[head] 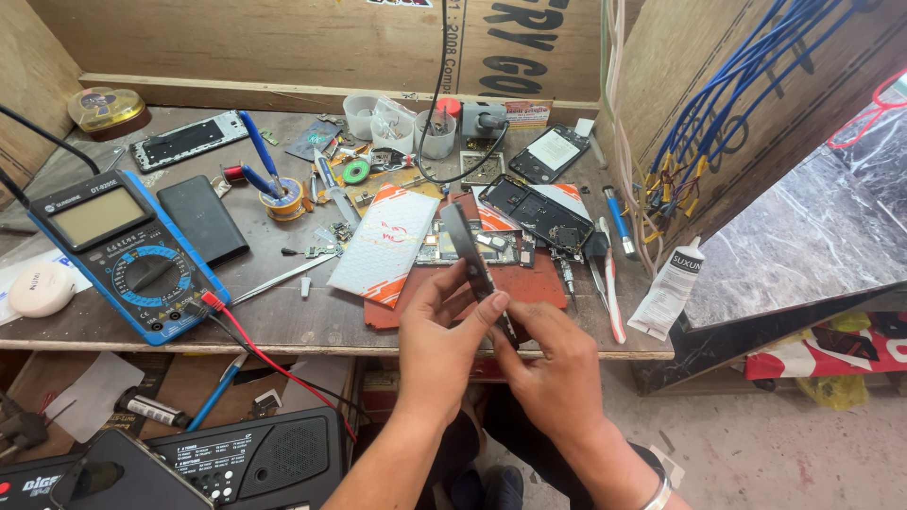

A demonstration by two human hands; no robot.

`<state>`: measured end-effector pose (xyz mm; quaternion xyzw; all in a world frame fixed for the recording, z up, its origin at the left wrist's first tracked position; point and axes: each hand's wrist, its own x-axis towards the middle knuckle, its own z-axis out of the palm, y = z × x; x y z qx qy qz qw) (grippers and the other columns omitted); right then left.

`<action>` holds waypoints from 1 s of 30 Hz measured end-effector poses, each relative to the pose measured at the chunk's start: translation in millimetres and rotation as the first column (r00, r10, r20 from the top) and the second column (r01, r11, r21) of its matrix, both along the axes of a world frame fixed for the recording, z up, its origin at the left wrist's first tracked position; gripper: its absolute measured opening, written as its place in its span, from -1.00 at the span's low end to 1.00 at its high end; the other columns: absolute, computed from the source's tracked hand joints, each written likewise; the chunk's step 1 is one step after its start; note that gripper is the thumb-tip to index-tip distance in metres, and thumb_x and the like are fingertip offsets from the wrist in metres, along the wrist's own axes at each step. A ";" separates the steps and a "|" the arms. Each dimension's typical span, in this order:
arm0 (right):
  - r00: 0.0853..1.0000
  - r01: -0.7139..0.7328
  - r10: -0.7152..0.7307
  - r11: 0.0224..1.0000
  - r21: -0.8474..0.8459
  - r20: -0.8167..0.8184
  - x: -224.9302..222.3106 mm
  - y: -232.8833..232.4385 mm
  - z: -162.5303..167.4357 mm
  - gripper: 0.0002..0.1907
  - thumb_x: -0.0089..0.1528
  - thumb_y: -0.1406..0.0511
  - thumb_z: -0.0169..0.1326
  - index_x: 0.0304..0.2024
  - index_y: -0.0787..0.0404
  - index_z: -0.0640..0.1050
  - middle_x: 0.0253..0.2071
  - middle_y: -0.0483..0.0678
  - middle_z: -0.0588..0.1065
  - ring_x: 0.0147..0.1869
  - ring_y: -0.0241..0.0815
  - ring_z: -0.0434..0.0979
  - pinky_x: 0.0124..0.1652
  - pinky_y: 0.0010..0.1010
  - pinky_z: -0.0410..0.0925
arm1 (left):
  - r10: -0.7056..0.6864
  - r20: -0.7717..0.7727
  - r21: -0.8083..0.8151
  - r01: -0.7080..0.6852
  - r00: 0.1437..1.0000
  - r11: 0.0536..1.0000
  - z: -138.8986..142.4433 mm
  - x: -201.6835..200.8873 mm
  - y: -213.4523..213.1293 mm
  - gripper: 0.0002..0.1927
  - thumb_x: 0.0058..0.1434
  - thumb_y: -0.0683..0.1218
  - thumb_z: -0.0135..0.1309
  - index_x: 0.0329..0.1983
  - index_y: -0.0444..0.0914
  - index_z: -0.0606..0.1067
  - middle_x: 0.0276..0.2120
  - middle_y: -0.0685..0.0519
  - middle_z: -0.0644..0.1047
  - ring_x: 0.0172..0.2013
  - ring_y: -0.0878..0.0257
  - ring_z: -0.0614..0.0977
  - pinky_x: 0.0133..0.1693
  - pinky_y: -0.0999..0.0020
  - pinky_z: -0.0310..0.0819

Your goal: The person applies adhesive from a small tube onto the internal frame of a disassembled smartphone, then presses a new black back cover onto the phone and aligns it. They then handle the phone body with its battery exposed, pick small parts from the bench, and carry the phone to a lower shelf area while reaching for items.

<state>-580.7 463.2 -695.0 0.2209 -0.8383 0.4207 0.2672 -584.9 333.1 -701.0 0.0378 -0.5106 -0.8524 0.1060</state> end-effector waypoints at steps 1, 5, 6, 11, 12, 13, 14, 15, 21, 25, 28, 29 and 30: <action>1.000 -0.006 0.006 1.000 0.003 0.000 0.6 -0.2 0.9 -0.70 0.12 0.38 0.30 -0.09 0.27 0.63 -0.27 0.05 0.60 -0.23 0.01 0.63 -0.25 -0.31 0.45 | -0.003 -0.007 0.048 0.004 1.000 0.999 -1.7 -1.2 -0.8 -0.38 0.10 -0.22 0.30 0.24 -0.42 0.40 0.03 -0.10 0.58 0.06 0.18 0.62 0.04 0.34 0.55; 1.000 0.001 -0.003 0.998 0.062 0.024 3.7 -1.5 9.7 -0.66 0.10 0.35 0.31 -0.05 0.20 0.63 -0.27 0.02 0.59 -0.23 0.01 0.63 -0.26 -0.30 0.44 | -0.031 -0.048 0.162 0.038 0.998 0.986 -10.3 -4.4 -4.4 -0.39 0.09 -0.27 0.30 0.22 -0.43 0.41 0.05 -0.07 0.56 0.05 0.20 0.60 0.05 0.34 0.54; 0.999 0.012 -0.015 0.996 0.089 0.034 4.5 -0.9 13.3 -0.65 0.09 0.35 0.31 -0.05 0.18 0.64 -0.27 0.01 0.59 -0.23 0.00 0.63 -0.26 -0.29 0.44 | -0.037 -0.064 0.173 0.047 0.997 0.984 -12.6 -5.1 -4.3 -0.40 0.09 -0.27 0.30 0.22 -0.43 0.41 0.04 -0.07 0.55 0.05 0.21 0.60 0.06 0.33 0.54; 0.999 -0.042 0.040 0.996 0.083 0.026 10.9 6.2 28.3 -0.50 0.03 0.25 0.37 0.03 0.17 0.61 -0.21 -0.02 0.60 -0.23 -0.11 0.62 -0.26 -0.35 0.45 | -0.097 -0.149 0.288 0.137 0.984 0.948 -23.6 -12.5 -8.3 -0.43 0.16 -0.25 0.27 0.24 -0.42 0.39 0.04 -0.10 0.55 0.03 0.15 0.59 0.06 0.22 0.55; 0.997 -0.071 0.070 0.996 0.061 0.026 12.2 9.9 28.8 -0.45 0.02 0.23 0.38 0.05 0.19 0.60 -0.18 -0.03 0.60 -0.24 -0.14 0.61 -0.26 -0.37 0.45 | -0.116 -0.168 0.340 0.168 0.979 0.925 -25.3 -15.3 -10.6 -0.44 0.19 -0.23 0.27 0.24 -0.42 0.38 0.05 -0.12 0.54 0.02 0.10 0.59 0.05 0.15 0.56; 0.997 -0.066 0.065 0.998 0.024 0.031 13.3 13.3 27.5 -0.49 0.04 0.24 0.36 0.04 0.20 0.60 -0.18 -0.04 0.60 -0.26 -0.18 0.58 -0.27 -0.40 0.44 | -0.131 -0.188 0.390 0.197 0.973 0.900 -26.8 -17.9 -13.7 -0.45 0.21 -0.21 0.26 0.24 -0.42 0.37 0.05 -0.14 0.54 0.02 0.05 0.59 0.04 0.07 0.56; 0.998 -0.060 0.060 0.998 -0.013 0.036 14.8 19.1 24.9 -0.53 0.07 0.26 0.34 0.04 0.20 0.61 -0.18 -0.06 0.61 -0.28 -0.22 0.54 -0.29 -0.43 0.42 | -0.165 -0.242 0.401 0.254 0.956 0.880 -28.2 -20.6 -16.5 -0.43 0.22 -0.17 0.27 0.26 -0.38 0.35 0.10 -0.13 0.52 0.08 0.03 0.58 0.11 0.05 0.54; 0.998 -0.054 0.056 0.997 -0.050 0.040 16.0 24.9 20.8 -0.57 0.10 0.27 0.32 0.03 0.21 0.61 -0.18 -0.08 0.61 -0.30 -0.26 0.50 -0.30 -0.46 0.41 | -0.196 -0.298 0.409 0.311 0.934 0.858 -29.2 -23.4 -19.9 -0.40 0.22 -0.12 0.28 0.28 -0.35 0.33 0.14 -0.13 0.51 0.15 0.01 0.56 0.17 0.02 0.51; 0.912 -0.041 0.254 0.837 -0.545 0.323 1.8 44.0 -22.2 -0.84 0.35 0.38 0.18 -0.12 0.41 0.67 -0.17 -0.05 0.58 -0.26 -0.34 0.42 -0.27 -0.49 0.30 | -0.249 -0.414 0.508 0.449 0.876 0.735 -33.5 -26.3 -27.6 -0.20 0.22 0.10 0.30 0.42 -0.28 0.25 0.28 -0.14 0.41 0.25 -0.01 0.49 0.28 -0.09 0.42; 0.867 -0.003 0.298 0.805 -0.594 0.399 -2.7 40.1 -36.6 -0.75 0.22 0.40 0.19 -0.04 0.32 0.61 -0.15 -0.10 0.60 -0.13 -0.36 0.55 -0.14 -0.55 0.41 | -0.258 -0.437 0.467 0.462 0.862 0.754 -35.1 -22.4 -26.5 -0.20 0.22 0.09 0.30 0.43 -0.29 0.25 0.29 -0.13 0.42 0.27 -0.01 0.49 0.28 -0.09 0.43; 0.908 -0.078 0.280 0.845 -0.530 0.313 1.3 34.7 -31.4 -0.78 0.24 0.39 0.19 -0.07 0.33 0.64 -0.11 -0.09 0.59 -0.09 -0.34 0.57 -0.10 -0.55 0.43 | -0.253 -0.383 0.416 0.411 0.888 0.812 -35.7 -21.7 -26.7 -0.24 0.24 0.06 0.30 0.40 -0.31 0.27 0.28 -0.13 0.43 0.27 -0.03 0.49 0.27 -0.06 0.42; 0.925 -0.097 0.255 0.875 -0.474 0.282 1.0 32.5 -27.8 -0.79 0.24 0.38 0.20 -0.08 0.32 0.65 -0.11 -0.08 0.58 -0.09 -0.34 0.58 -0.10 -0.54 0.44 | -0.253 -0.380 0.425 0.410 0.890 0.807 -35.8 -21.7 -27.1 -0.25 0.25 0.05 0.29 0.39 -0.32 0.28 0.27 -0.14 0.44 0.26 -0.03 0.50 0.26 -0.07 0.44; 0.941 -0.116 0.234 0.902 -0.416 0.244 -0.2 30.5 -23.6 -0.80 0.24 0.38 0.21 -0.09 0.31 0.66 -0.12 -0.07 0.57 -0.09 -0.33 0.58 -0.11 -0.54 0.44 | -0.252 -0.380 0.432 0.412 0.890 0.802 -35.6 -22.1 -27.2 -0.27 0.25 0.04 0.29 0.38 -0.32 0.28 0.26 -0.14 0.45 0.25 -0.03 0.51 0.25 -0.09 0.46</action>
